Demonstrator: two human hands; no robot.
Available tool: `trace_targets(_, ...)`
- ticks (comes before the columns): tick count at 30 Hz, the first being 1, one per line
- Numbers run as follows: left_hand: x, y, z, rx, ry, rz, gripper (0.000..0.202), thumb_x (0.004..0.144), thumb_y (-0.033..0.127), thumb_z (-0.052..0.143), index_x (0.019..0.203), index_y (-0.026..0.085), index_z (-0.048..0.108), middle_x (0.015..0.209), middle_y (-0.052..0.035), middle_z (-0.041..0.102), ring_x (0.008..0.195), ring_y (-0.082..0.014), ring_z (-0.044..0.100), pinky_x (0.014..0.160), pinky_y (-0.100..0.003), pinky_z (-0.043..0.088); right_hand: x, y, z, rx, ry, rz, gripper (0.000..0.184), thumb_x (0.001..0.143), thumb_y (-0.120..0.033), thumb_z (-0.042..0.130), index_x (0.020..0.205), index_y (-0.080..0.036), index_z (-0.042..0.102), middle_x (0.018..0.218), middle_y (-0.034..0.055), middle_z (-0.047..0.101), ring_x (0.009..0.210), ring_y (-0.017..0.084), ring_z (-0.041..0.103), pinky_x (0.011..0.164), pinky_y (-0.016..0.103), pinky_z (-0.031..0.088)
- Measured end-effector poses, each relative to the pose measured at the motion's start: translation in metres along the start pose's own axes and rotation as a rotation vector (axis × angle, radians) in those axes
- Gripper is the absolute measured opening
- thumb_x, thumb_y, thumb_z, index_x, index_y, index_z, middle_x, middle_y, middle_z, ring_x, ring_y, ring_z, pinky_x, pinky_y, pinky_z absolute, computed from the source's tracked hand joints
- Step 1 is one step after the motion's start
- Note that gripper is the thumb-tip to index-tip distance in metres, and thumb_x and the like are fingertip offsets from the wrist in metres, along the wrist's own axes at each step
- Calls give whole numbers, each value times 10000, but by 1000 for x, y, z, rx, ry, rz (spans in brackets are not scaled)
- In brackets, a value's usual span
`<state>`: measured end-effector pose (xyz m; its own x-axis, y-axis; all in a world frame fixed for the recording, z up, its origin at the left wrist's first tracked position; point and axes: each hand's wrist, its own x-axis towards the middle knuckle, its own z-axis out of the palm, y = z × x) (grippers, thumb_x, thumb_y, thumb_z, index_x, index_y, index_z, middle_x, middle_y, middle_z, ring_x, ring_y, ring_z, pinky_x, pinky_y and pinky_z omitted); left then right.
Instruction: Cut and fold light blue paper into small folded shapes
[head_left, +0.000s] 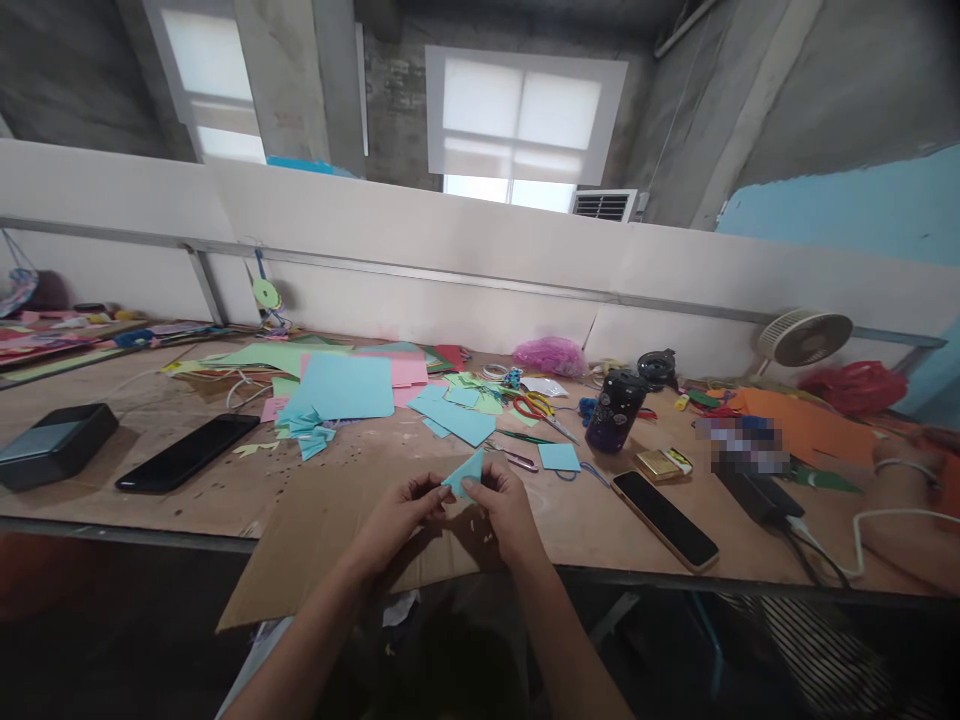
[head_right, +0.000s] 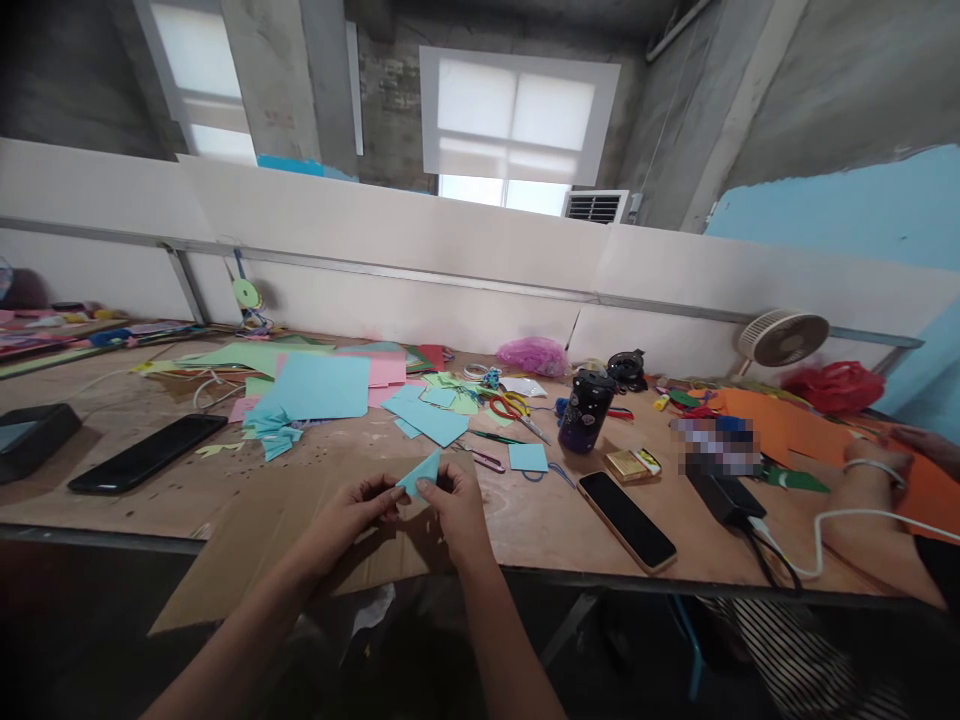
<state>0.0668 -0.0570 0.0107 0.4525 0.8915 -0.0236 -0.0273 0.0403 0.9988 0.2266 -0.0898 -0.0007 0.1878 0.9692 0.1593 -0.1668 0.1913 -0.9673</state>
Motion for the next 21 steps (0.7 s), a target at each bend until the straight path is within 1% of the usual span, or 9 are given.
trace_targets(4, 0, 0, 0, 8, 9, -5, 254, 718, 429, 723, 738, 181, 667, 711, -2, 608, 621, -122, 532, 622, -234, 428, -2, -3, -1, 55, -50, 19, 194, 665, -336, 727, 724, -179, 630, 673, -5, 604, 616, 156, 528, 553, 258, 407)
trace_targets(8, -2, 2, 1, 12, 14, -11, 248, 732, 417, 716, 703, 183, 641, 651, 10, 582, 599, -120, 526, 593, -223, 413, -4, -4, -2, 79, -57, 28, 165, 671, -302, 725, 731, -170, 647, 668, -7, 615, 604, 147, 528, 571, 258, 404)
trace_targets(10, -2, 2, 1, 18, 0, -21, 252, 738, 426, 712, 723, 184, 643, 640, 14, 574, 606, -122, 536, 586, -217, 404, -4, -3, -2, 98, -46, 26, 155, 679, -294, 719, 737, -167, 650, 642, -18, 598, 565, 129, 492, 547, 247, 375)
trace_targets(13, -1, 1, 2, 28, -20, -26, 261, 735, 433, 714, 790, 183, 662, 703, 9, 601, 642, -124, 556, 616, -222, 414, -4, -2, -3, 98, -28, 33, 169, 675, -302, 722, 725, -161, 644, 594, -34, 558, 510, 104, 417, 498, 228, 303)
trace_targets(15, 0, 1, 2, 52, -24, -14, 267, 727, 432, 720, 782, 178, 662, 721, 9, 609, 641, -119, 550, 630, -224, 414, -3, -2, -3, 80, -29, 35, 181, 666, -305, 732, 705, -157, 635, 586, -36, 546, 508, 99, 407, 497, 225, 291)
trace_targets(18, -1, 2, 3, 81, -2, -19, 270, 737, 437, 704, 718, 176, 637, 642, 25, 580, 614, -116, 523, 607, -217, 396, -1, -1, -4, 62, -47, 49, 193, 667, -315, 735, 692, -154, 631, 567, -37, 530, 498, 99, 411, 488, 225, 289)
trace_targets(21, -1, 3, 4, 81, 1, -25, 277, 750, 447, 685, 718, 177, 630, 616, 25, 568, 629, -128, 527, 607, -222, 394, -1, 0, -3, 85, -53, 43, 187, 685, -321, 723, 703, -152, 645, 558, -33, 535, 491, 100, 424, 481, 226, 292)
